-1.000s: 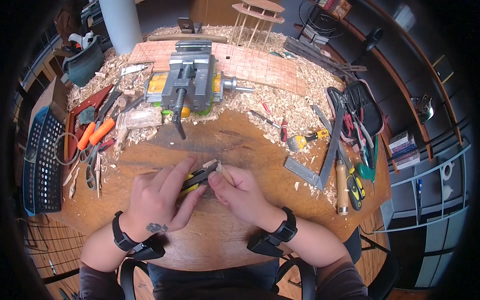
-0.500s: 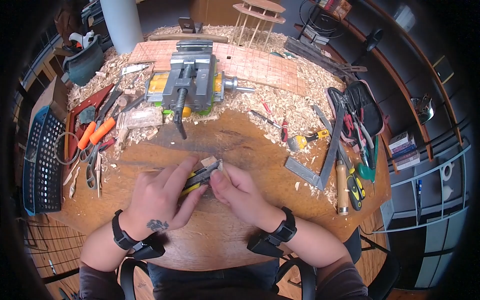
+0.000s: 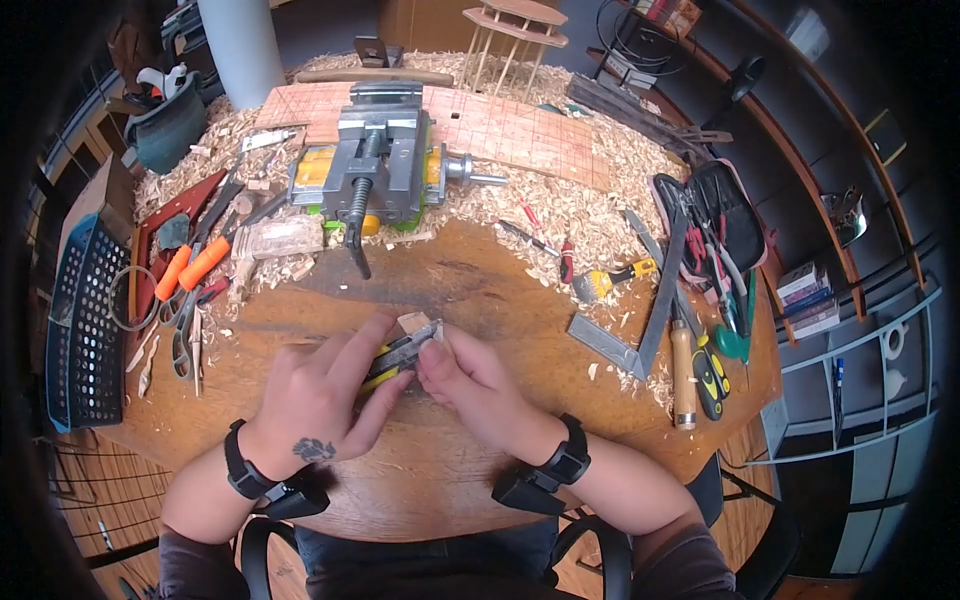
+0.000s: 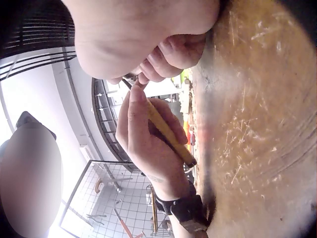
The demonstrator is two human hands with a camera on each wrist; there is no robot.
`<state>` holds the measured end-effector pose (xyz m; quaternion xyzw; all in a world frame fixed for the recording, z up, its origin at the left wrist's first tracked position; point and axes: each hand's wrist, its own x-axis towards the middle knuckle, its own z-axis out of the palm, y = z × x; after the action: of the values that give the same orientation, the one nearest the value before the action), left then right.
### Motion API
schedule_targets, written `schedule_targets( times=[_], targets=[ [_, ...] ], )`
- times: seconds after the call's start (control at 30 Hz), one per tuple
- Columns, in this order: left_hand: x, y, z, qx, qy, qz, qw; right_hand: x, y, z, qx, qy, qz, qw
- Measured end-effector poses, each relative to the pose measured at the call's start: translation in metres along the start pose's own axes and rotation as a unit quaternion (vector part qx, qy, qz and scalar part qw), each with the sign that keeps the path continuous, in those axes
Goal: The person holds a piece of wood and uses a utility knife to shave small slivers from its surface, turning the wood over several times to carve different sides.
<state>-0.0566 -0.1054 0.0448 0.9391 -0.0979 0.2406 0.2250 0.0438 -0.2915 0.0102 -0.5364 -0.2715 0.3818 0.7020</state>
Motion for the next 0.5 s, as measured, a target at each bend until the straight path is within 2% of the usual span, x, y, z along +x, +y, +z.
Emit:
schedule_targets(
  times=[0.3, 0.5],
  targets=[
    [-0.0007, 0.0040, -0.0029, 0.005, 0.007, -0.010, 1.000, 0.0004, -0.0028, 0.0003, -0.075, 0.021, -0.011, 0.997],
    [-0.0003, 0.0020, -0.0011, 0.001, 0.020, -0.005, 1.000, 0.0001, -0.0020, -0.0055, -0.077, 0.016, -0.006, 0.997]
  ],
)
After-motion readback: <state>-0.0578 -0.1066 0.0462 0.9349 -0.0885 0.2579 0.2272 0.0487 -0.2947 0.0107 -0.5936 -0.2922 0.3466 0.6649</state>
